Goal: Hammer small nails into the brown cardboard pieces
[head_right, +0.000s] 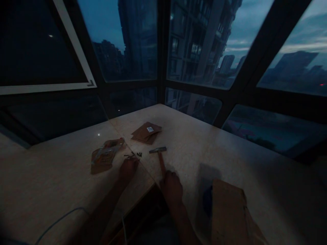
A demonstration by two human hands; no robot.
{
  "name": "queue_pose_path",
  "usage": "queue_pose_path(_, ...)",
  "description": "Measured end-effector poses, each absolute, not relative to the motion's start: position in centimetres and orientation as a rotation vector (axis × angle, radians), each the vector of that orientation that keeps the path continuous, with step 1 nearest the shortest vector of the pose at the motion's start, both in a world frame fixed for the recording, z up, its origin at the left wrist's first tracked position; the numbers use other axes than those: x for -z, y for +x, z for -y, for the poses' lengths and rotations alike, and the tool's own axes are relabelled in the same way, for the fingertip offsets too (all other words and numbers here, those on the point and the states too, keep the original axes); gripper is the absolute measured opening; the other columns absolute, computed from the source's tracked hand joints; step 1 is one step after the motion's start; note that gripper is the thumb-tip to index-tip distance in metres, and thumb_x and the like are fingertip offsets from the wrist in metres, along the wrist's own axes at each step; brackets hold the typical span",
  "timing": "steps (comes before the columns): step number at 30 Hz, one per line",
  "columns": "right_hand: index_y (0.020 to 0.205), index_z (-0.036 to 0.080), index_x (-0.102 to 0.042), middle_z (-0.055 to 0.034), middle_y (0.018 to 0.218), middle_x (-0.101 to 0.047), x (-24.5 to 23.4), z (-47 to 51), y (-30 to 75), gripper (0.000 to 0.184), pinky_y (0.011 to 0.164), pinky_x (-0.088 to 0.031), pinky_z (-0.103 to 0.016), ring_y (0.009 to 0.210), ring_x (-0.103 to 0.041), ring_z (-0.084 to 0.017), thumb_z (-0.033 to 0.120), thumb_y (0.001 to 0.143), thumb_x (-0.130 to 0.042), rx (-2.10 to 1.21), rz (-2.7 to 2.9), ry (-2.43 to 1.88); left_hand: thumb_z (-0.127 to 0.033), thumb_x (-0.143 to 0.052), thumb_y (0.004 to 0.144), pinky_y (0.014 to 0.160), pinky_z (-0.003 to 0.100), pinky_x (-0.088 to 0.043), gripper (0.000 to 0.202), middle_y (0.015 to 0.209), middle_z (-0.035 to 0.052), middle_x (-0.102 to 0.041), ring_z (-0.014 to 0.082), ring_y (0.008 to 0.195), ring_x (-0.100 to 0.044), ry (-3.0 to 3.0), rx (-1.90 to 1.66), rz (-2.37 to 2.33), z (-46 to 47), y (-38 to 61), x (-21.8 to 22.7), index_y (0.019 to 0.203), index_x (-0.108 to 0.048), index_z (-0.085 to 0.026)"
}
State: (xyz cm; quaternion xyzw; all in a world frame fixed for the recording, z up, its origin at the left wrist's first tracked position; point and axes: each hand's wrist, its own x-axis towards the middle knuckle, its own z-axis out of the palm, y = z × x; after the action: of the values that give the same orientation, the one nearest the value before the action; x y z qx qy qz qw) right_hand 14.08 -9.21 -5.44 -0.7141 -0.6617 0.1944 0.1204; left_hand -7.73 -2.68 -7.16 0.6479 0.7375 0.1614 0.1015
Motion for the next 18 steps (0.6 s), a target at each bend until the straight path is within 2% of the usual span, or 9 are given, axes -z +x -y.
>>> queue_pose_path(3,0.108,0.01,-0.066,-0.0196,0.107,-0.071,5.2,8.6,14.1,0.023,0.076,-0.046,-0.032,0.099,-0.068,-0.03,0.017,0.088,-0.058,-0.646,1.893,-2.088,-0.018,-0.041,0.096,0.09,0.034,-0.05,0.032,0.115,0.016,-0.07,0.0258,0.106,-0.066,1.897,-0.552,-2.156,3.0,-7.7,7.4,0.101,-0.073,-0.016)
queue_pose_path(6,0.105,0.01,-0.065,-0.0181,0.101,-0.074,5.4,8.2,14.2,0.02,0.071,-0.046,-0.03,0.09,-0.07,-0.027,0.017,0.088,-0.058,-0.783,1.802,-2.029,-0.018,-0.036,0.097,0.086,0.033,-0.052,0.033,0.107,0.0132,-0.073,0.0234,0.098,-0.069,1.877,-0.636,-2.132,3.5,-7.9,7.4,0.103,-0.069,-0.017)
queue_pose_path(10,0.099,0.011,-0.064,-0.0124,0.093,-0.073,5.4,8.9,14.0,0.017,0.065,-0.046,-0.026,0.082,-0.069,-0.022,0.019,0.085,-0.058,-0.941,1.608,-1.898,-0.038,-0.036,0.097,0.076,0.032,-0.055,0.036,0.091,0.0094,-0.075,0.0225,0.082,-0.072,1.802,-1.042,-1.914,4.8,-7.8,6.8,0.096,-0.066,-0.018)
queue_pose_path(13,0.098,0.014,-0.063,-0.0049,0.083,-0.068,4.5,11.0,13.7,0.018,0.054,-0.045,-0.024,0.065,-0.063,-0.016,0.022,0.084,-0.054,-1.025,1.438,-1.805,-0.058,-0.042,0.09,0.073,0.035,-0.057,0.048,0.089,0.0104,-0.075,0.0239,0.076,-0.072,1.662,-1.332,-1.777,6.4,-7.0,5.4,0.095,-0.067,-0.017)
queue_pose_path(14,0.102,0.015,-0.062,-0.0019,0.081,-0.066,4.1,11.9,13.6,0.022,0.049,-0.043,-0.023,0.058,-0.059,-0.014,0.023,0.083,-0.053,-1.049,1.385,-1.775,-0.062,-0.043,0.088,0.071,0.035,-0.057,0.052,0.088,0.0101,-0.075,0.0239,0.074,-0.071,1.612,-1.356,-1.767,6.9,-6.7,4.7,0.097,-0.067,-0.016)
queue_pose_path(16,0.11,0.018,-0.061,0.0018,0.08,-0.061,3.0,13.9,13.8,0.03,0.049,-0.044,-0.021,0.058,-0.055,-0.012,0.026,0.082,-0.054,-1.045,1.273,-1.696,-0.065,-0.047,0.084,0.065,0.034,-0.057,0.056,0.083,0.0085,-0.075,0.0234,0.069,-0.07,1.529,-1.344,-1.766,7.9,-5.8,3.2,0.098,-0.069,-0.016)
queue_pose_path(18,0.112,0.02,-0.061,0.0022,0.082,-0.058,1.9,16.2,14.5,0.033,0.046,-0.041,-0.02,0.056,-0.049,-0.011,0.032,0.081,-0.059,-1.066,1.077,-1.42,-0.065,-0.052,0.081,0.064,0.032,-0.057,0.056,0.082,0.0069,-0.074,0.0226,0.069,-0.07,1.506,-1.314,-1.711,8.6,-4.6,1.7,0.1,-0.071,-0.016)
